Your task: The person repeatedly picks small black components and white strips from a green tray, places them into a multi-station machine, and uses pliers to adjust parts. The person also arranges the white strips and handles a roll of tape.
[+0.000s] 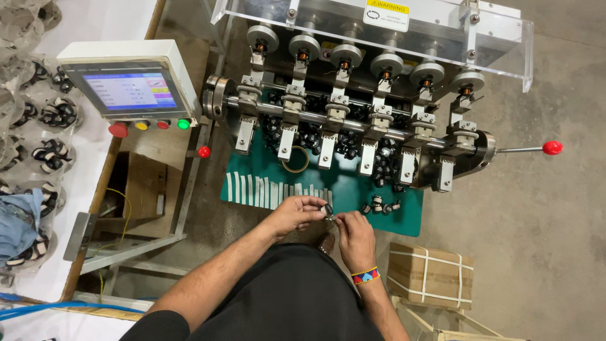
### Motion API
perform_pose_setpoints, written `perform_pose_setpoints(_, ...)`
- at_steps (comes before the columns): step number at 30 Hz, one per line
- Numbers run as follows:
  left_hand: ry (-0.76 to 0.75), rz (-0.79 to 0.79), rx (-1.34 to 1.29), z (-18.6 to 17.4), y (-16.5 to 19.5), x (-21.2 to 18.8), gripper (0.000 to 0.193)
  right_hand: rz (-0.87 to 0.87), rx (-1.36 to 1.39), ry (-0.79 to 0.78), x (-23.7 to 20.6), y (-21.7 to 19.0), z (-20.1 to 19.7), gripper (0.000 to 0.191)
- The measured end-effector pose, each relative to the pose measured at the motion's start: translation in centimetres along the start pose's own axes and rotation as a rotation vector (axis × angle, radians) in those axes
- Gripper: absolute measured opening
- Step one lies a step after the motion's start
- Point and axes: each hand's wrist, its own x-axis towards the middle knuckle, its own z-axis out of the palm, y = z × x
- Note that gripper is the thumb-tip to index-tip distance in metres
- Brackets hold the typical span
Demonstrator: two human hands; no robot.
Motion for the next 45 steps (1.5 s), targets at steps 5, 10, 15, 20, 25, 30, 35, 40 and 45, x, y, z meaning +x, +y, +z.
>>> perform_pose_setpoints(5, -0.185, -0.261, -0.426, -0.5, 0.9, -0.9, 0.027, -0.108, -0.041, 0.09, 1.0, -1.8, 0.1, 0.006)
perform_pose_setpoints(10, -0.229, -0.188, -0.387, -0.7, 1.3, -1.4, 0.033, -0.029, 0.094, 0.082, 0.8, -0.9, 1.4, 0.011)
perform_pose_setpoints(15, -0.155, 0.392, 0.545, 0.9, 1.6, -0.7, 0.046, 0.32, 0.484, 0.036, 0.9, 2.7, 1.0, 0.03)
perform_pose_setpoints(20, 0.008, 0.461, 1.074, 3.8, 3.6, -1.6, 0.082, 0.392, 0.561, -0.269, 1.6, 5.7, -0.6, 0.031)
perform_pose_setpoints(25, -0.03, 0.373, 1.19, 6.3, 4.6, -1.5, 0.078, 0.294, 0.32, -0.384, 2.5, 5.7, -1.9, 0.021)
perform_pose_setpoints(30, 0.029, 0.435, 1.133, 7.9, 2.8, -1.1, 0.074, 0.108, 0.087, -0.205, 1.4, 3.9, -3.2, 0.016)
perform_pose_setpoints(35, 0.179, 0.448, 1.046, 9.0, -1.1, 0.0, 0.061, -0.015, 0.094, -0.219, 0.1, 4.1, -5.5, 0.023)
perform_pose_setpoints(40, 0.197, -0.041, 0.568, 9.7, -6.3, 3.2, 0.067, -0.012, -0.019, -0.387, -1.5, 7.6, -6.1, 0.026)
perform_pose_setpoints(45, 0.236, -0.047, 1.014, 9.7, -9.1, 4.7, 0.079, 0.195, -0.286, -0.531, -1.9, 15.3, -3.8, 0.022)
